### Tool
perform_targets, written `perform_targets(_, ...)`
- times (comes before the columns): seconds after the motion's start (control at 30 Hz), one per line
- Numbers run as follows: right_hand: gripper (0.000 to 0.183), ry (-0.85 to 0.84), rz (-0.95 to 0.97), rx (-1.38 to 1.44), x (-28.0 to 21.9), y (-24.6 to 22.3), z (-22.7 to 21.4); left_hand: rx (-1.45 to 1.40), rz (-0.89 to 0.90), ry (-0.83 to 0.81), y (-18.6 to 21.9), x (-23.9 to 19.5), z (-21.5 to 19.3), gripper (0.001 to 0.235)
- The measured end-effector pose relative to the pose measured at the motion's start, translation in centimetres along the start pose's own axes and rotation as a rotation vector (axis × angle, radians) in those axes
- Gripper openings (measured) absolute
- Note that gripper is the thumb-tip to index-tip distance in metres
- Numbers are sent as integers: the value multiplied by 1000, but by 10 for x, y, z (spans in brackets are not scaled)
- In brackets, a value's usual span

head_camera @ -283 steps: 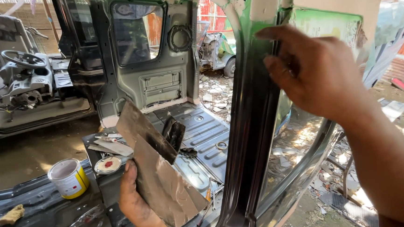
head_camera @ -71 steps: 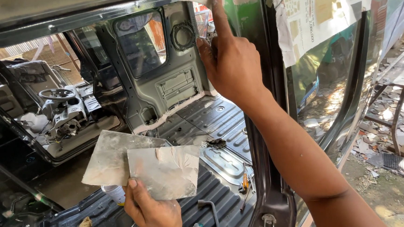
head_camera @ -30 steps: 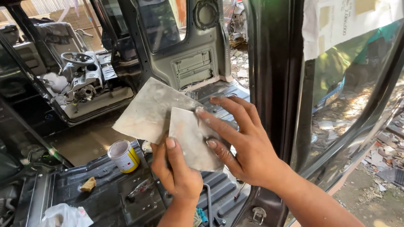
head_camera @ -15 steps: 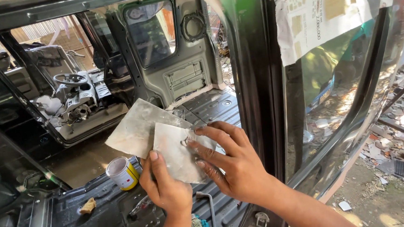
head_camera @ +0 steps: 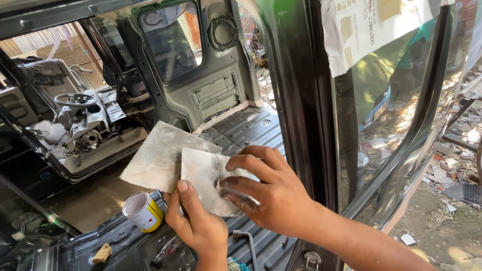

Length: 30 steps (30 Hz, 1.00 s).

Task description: The person applies body filler to the door frame of a vehicle using a putty knife, smoothing the surface along the vertical edge. They then scrape excess filler from the putty knife using another tool.

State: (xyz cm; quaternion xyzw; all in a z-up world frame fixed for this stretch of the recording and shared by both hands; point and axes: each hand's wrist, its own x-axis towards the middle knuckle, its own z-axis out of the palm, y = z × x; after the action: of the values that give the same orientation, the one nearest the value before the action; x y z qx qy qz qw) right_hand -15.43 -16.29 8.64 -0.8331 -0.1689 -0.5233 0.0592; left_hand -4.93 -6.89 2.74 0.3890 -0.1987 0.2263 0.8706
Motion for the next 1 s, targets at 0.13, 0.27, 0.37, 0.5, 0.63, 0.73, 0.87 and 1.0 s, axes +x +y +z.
perform_targets(0.13,15,-5,-13,-2,2,-3,1,-14,-73,7,9,3,3,26)
perform_targets(0.27,16,-37,7,60,4,-2,4,73,-70,15,9,4,2,28)
perform_targets(0.37,17,-66,49,117,5,-5,3,92,-71,21,12,7,4,30)
perform_targets(0.5,14,47,146,112,7,14,-12,34,-34,-23,22,20,6,40)
perform_targets(0.63,15,313,185,-132,71,46,-65,48,23,10,1,22,-14,33)
perform_targets(0.73,21,396,183,-250,107,88,-78,-24,27,176,-21,19,-23,23)
perform_targets(0.87,33,296,251,-284,130,117,-74,-38,164,139,-31,19,-32,17)
perform_targets(1.0,30,297,213,-263,135,117,-70,-107,95,132,-22,24,-32,20)
